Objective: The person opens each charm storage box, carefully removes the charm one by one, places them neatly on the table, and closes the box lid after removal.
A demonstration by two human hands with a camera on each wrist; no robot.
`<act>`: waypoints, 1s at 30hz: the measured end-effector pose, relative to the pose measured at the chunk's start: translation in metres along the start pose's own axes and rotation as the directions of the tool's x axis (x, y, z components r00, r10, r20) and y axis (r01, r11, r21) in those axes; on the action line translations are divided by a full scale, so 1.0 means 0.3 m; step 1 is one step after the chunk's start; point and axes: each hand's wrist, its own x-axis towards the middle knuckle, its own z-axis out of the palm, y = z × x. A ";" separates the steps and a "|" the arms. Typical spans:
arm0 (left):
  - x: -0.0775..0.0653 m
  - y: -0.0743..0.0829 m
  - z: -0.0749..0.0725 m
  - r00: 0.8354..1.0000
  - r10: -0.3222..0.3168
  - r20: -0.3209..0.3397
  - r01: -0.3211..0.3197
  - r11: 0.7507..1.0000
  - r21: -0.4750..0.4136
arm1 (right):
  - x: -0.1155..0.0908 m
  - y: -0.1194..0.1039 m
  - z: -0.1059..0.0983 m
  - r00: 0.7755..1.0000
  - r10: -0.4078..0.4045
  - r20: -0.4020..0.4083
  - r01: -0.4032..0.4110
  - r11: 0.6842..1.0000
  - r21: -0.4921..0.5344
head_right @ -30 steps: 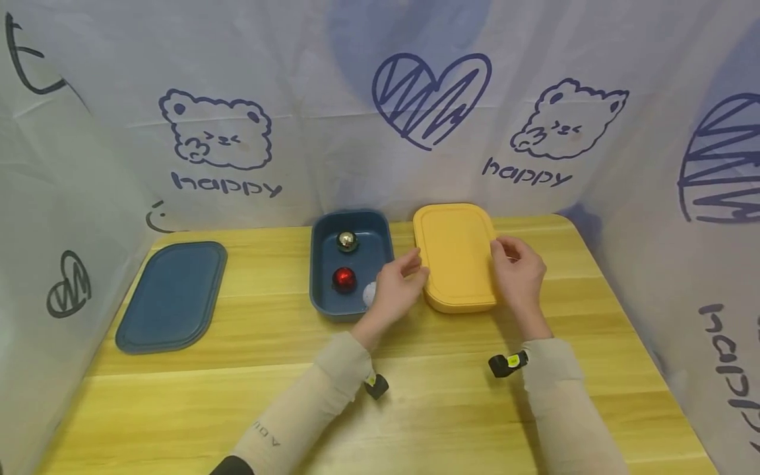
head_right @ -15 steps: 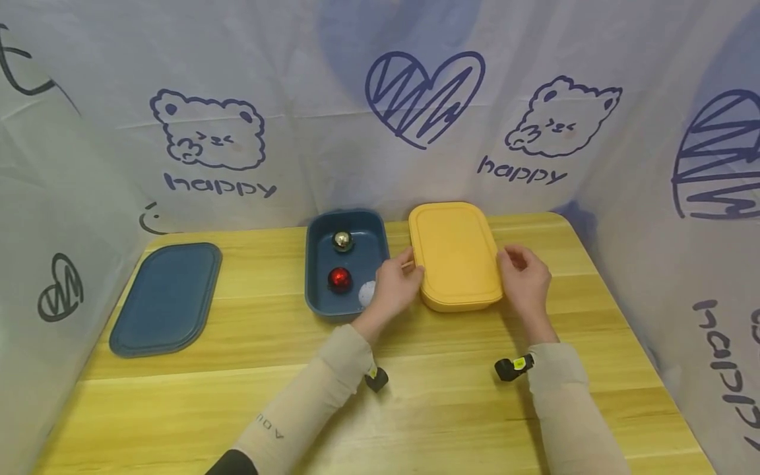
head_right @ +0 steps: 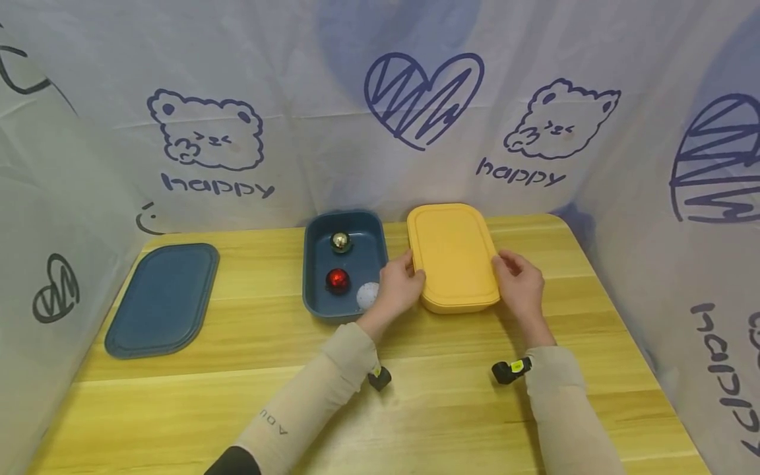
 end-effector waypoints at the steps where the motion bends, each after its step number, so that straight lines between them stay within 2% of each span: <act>1: -0.002 0.000 0.002 1.000 0.000 -0.004 0.000 1.000 0.007 | -0.002 0.001 -0.002 1.000 0.003 0.014 -0.003 1.000 0.001; 7: -0.011 -0.005 0.028 0.997 0.002 -0.073 -0.003 1.000 -0.008 | -0.004 0.006 -0.012 0.998 0.004 0.066 -0.005 1.000 0.011; 11: -0.018 -0.016 0.053 0.993 0.000 -0.116 -0.007 0.998 -0.061 | -0.002 0.011 -0.014 0.997 -0.007 0.075 0.005 1.000 0.030; 20: -0.039 -0.033 0.096 0.994 -0.040 -0.106 0.017 0.979 -0.204 | 0.002 0.025 -0.020 0.999 -0.005 0.044 0.002 0.998 0.059; 25: -0.035 -0.043 0.111 0.993 -0.051 -0.104 0.016 0.949 -0.315 | 0.003 0.027 -0.020 0.998 0.008 0.058 -0.012 0.998 0.062; 30: -0.033 -0.046 0.115 0.993 -0.073 -0.096 0.036 0.938 -0.344 | 0.005 0.024 -0.024 0.995 0.052 0.083 -0.059 0.994 0.089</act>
